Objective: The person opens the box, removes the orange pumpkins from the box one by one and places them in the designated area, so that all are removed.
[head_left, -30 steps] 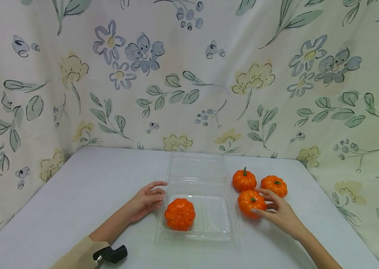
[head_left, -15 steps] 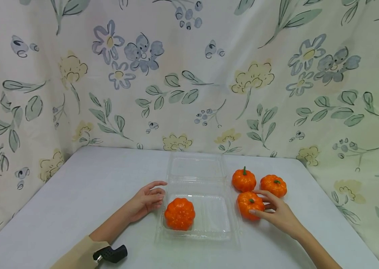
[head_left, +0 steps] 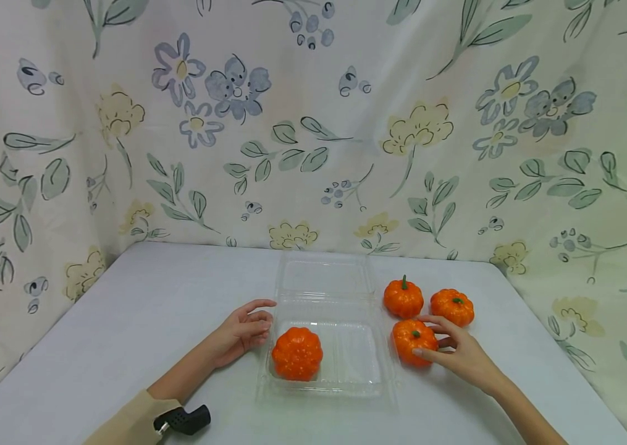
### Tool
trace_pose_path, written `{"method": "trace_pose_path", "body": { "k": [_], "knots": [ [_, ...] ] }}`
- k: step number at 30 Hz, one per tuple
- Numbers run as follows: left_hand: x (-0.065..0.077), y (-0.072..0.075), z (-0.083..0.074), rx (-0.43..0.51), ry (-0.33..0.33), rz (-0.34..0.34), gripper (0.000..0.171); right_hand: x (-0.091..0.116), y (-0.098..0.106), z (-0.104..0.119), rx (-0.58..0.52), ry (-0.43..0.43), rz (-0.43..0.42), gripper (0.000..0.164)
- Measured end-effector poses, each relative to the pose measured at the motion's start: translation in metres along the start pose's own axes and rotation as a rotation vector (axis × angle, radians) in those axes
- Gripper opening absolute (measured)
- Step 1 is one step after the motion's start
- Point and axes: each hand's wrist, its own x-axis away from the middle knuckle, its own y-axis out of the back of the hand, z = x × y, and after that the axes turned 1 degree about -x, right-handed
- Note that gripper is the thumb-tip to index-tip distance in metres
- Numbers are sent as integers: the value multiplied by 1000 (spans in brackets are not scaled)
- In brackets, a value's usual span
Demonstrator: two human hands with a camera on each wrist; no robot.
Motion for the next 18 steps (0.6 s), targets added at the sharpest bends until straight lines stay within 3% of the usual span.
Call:
{"method": "trace_pose_path", "body": {
  "k": [18],
  "knots": [
    [1, -2, -2, 4, -5, 9, 36, 1, 5, 0, 10, 59, -14, 65]
  ]
}}
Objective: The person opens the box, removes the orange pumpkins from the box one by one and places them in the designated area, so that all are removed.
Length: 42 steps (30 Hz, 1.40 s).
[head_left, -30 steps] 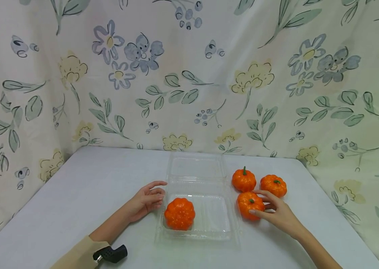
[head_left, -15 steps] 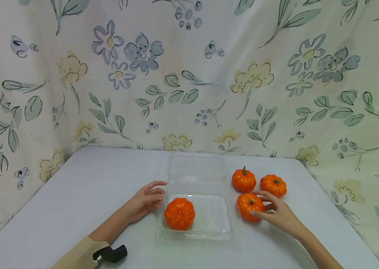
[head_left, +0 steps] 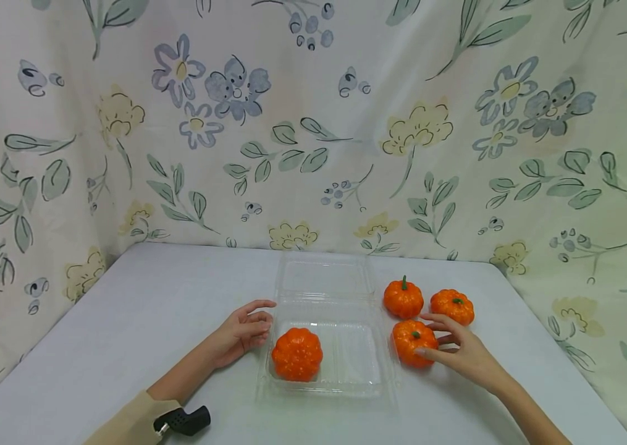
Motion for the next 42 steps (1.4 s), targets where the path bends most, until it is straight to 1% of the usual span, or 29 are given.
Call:
{"method": "trace_pose_path", "body": {
  "k": [9, 18, 24, 31, 39, 42],
  "knots": [
    [0, 1, 0, 6, 0, -1, 37, 2, 8, 6, 2, 35, -13, 61],
    [1, 2, 1, 8, 9, -12, 37, 4, 12, 16, -3, 73, -40, 53],
    [0, 3, 1, 9, 6, -8, 37, 4, 14, 22, -14, 95, -53, 51],
    [0, 3, 2, 5, 13, -14, 37, 3, 15, 31, -1, 86, -61, 50],
    [0, 1, 1, 12, -5, 8, 39, -1, 16, 44, 34, 99, -79, 46],
    [0, 1, 1, 14, -6, 11, 40, -3, 15, 48, 37, 123, -82, 45]
  ]
}}
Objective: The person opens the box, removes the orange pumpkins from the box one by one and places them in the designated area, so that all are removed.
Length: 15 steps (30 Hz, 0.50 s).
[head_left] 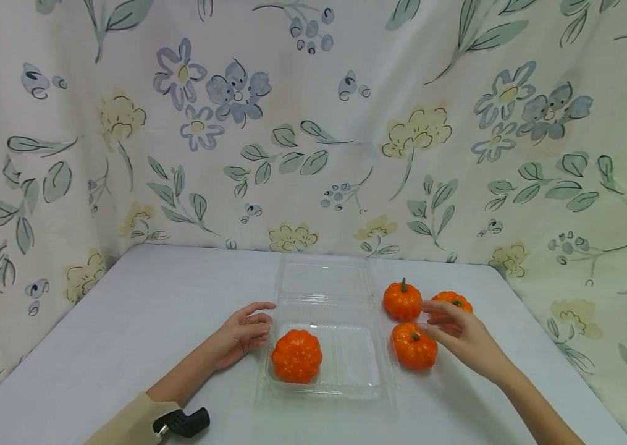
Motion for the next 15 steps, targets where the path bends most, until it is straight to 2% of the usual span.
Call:
{"method": "trace_pose_path", "body": {
  "k": [7, 15],
  "knots": [
    [0, 0, 0, -7, 3, -5, 40, -7, -6, 8, -21, 57, -8, 39],
    [0, 0, 0, -9, 5, -11, 38, -16, -15, 18, -80, 46, 33, 41]
  ]
}}
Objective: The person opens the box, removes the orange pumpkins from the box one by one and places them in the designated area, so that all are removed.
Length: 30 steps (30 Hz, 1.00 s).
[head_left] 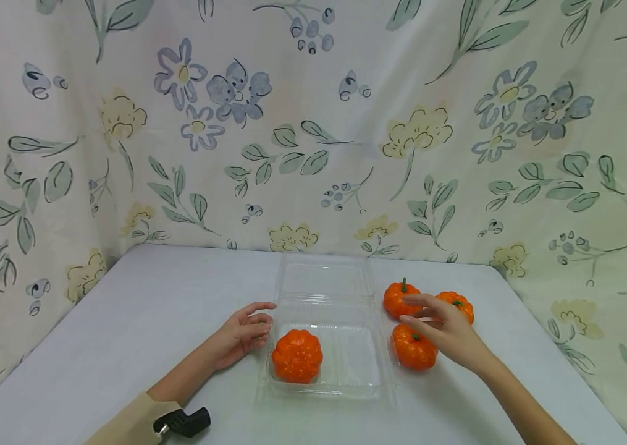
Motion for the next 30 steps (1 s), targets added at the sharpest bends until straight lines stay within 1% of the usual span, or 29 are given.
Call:
{"method": "trace_pose_path", "body": {
  "k": [6, 13, 20, 27, 30],
  "knots": [
    [0, 0, 0, 3, 0, 1, 39, -6, -8, 6, -30, 32, 23, 40],
    [0, 0, 0, 4, -5, 5, 39, -12, -18, 10, -40, 3, 39, 41],
    [0, 1, 0, -2, -4, 3, 38, -17, -27, 16, -58, 44, 62, 39],
    [0, 1, 0, 8, -4, 6, 37, -23, -38, 25, -73, 13, 105, 40],
    [0, 1, 1, 12, -4, 7, 37, -25, -44, 26, -74, 31, 121, 39]
  ]
}}
